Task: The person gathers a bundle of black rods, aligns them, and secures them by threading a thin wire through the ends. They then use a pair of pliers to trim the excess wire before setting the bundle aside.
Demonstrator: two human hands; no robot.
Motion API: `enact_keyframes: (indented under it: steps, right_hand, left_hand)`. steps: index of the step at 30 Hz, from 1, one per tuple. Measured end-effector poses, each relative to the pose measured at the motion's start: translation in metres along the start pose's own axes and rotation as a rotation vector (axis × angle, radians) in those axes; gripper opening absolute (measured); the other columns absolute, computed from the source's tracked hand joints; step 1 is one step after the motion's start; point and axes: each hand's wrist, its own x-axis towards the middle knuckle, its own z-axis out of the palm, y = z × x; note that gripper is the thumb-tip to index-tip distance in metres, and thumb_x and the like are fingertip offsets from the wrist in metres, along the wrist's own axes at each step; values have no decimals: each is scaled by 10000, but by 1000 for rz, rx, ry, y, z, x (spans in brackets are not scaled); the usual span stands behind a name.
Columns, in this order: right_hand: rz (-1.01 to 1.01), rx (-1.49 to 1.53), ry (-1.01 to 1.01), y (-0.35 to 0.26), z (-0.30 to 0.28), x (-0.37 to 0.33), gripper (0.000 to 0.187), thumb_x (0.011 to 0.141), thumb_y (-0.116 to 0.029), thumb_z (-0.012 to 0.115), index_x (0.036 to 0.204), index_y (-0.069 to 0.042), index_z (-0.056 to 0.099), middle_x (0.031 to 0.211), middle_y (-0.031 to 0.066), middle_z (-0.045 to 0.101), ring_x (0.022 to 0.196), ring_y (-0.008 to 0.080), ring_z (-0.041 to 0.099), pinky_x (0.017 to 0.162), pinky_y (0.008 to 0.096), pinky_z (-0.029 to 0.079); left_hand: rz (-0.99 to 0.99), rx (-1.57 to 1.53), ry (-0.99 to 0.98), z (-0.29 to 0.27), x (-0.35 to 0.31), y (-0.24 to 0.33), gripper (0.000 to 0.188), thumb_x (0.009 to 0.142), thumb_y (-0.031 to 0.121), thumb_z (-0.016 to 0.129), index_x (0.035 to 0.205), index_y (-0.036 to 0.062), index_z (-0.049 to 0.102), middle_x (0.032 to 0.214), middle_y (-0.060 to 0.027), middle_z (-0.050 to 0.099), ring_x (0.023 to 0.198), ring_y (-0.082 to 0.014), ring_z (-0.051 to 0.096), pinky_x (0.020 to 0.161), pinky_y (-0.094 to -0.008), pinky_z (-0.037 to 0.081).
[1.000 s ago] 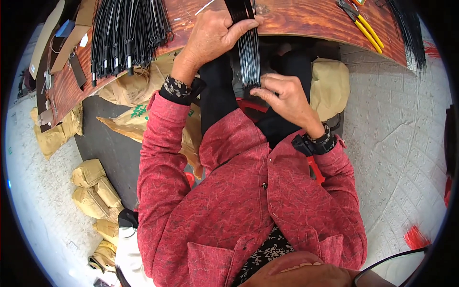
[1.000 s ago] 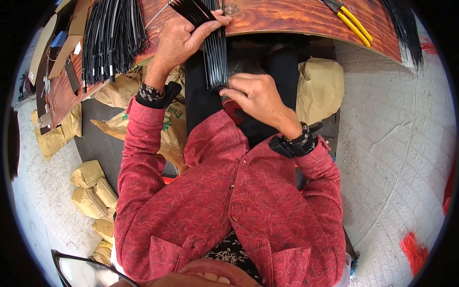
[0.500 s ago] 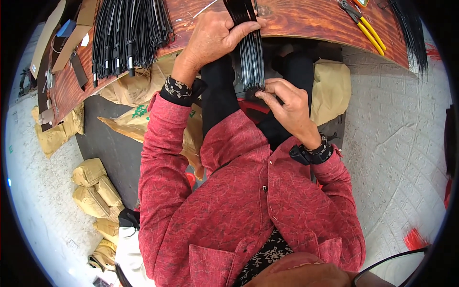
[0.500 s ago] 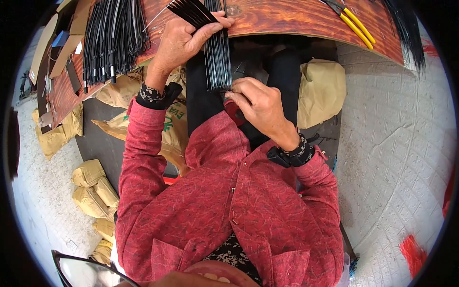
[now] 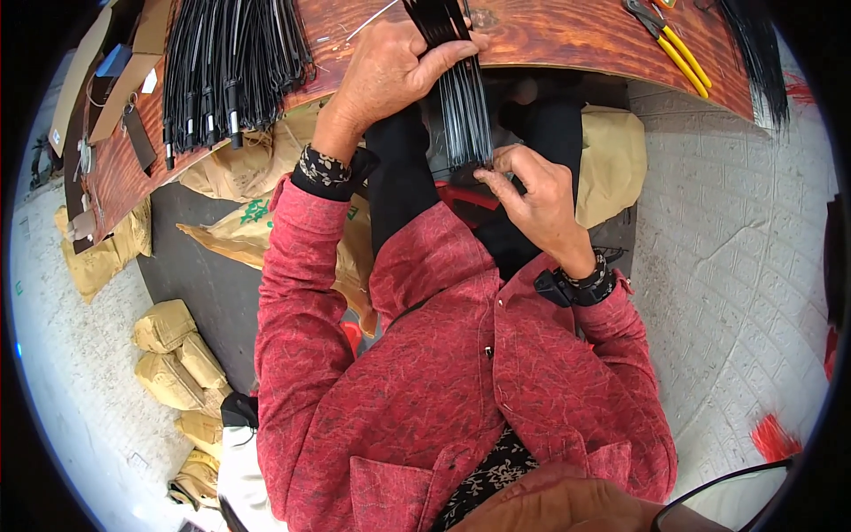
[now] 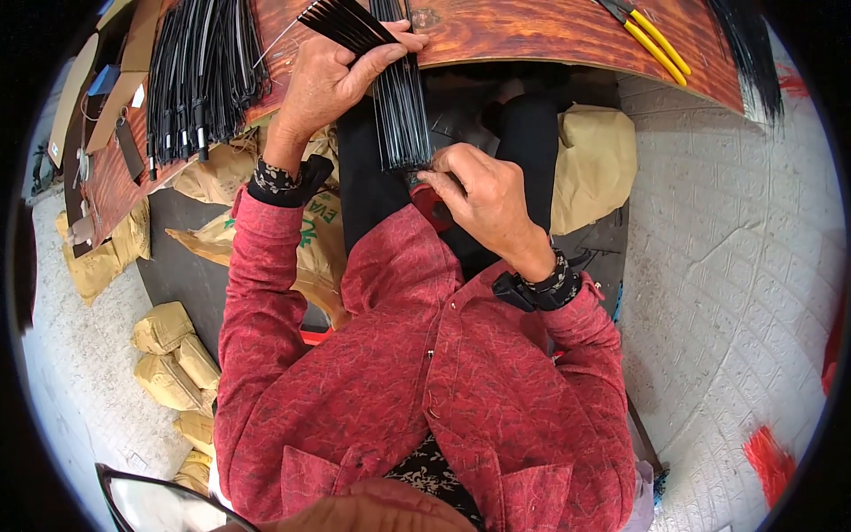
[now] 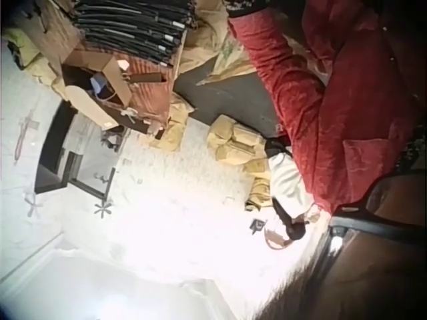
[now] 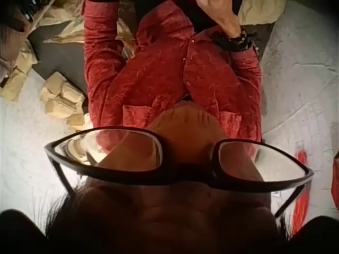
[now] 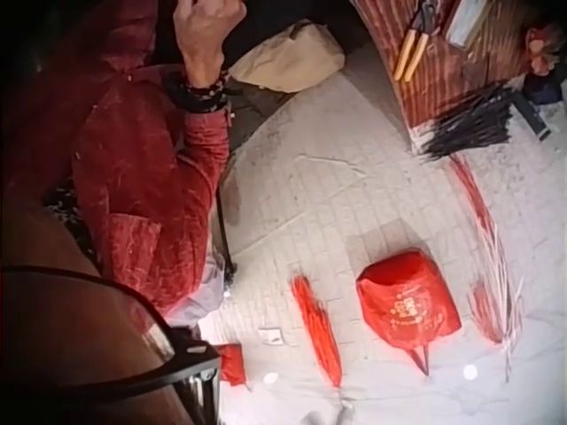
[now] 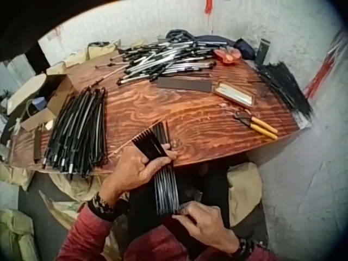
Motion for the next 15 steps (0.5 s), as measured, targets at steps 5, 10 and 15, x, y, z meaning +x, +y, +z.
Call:
enact_keyframes:
  steps: [5,10,15]
  right_hand:
    - [2,40,-7,-1,-2,3,227,843,-40,791,878,12,573,841,162,670,703,320,670,595,350,500]
    - [80,37,-82,1,-3,-2,204,850,-13,770,892,19,573,854,166,668,703,313,672,621,340,513]
    - [140,181,-62,6,3,-4,172,867,0,743,903,19,575,864,110,663,712,222,679,670,320,534]
  left_hand:
    - [-140,38,-177,-7,-3,5,199,1001,182,628,1086,86,780,1075,-30,780,1085,-215,719,893,-334,551]
    - [-123,42,-189,-5,-3,1,198,996,182,638,1092,85,781,1064,-35,782,1079,-215,719,894,-331,549]
    - [-40,-3,-17,-3,-1,5,245,948,367,707,1026,154,802,745,-121,700,611,-326,639,538,-398,481]
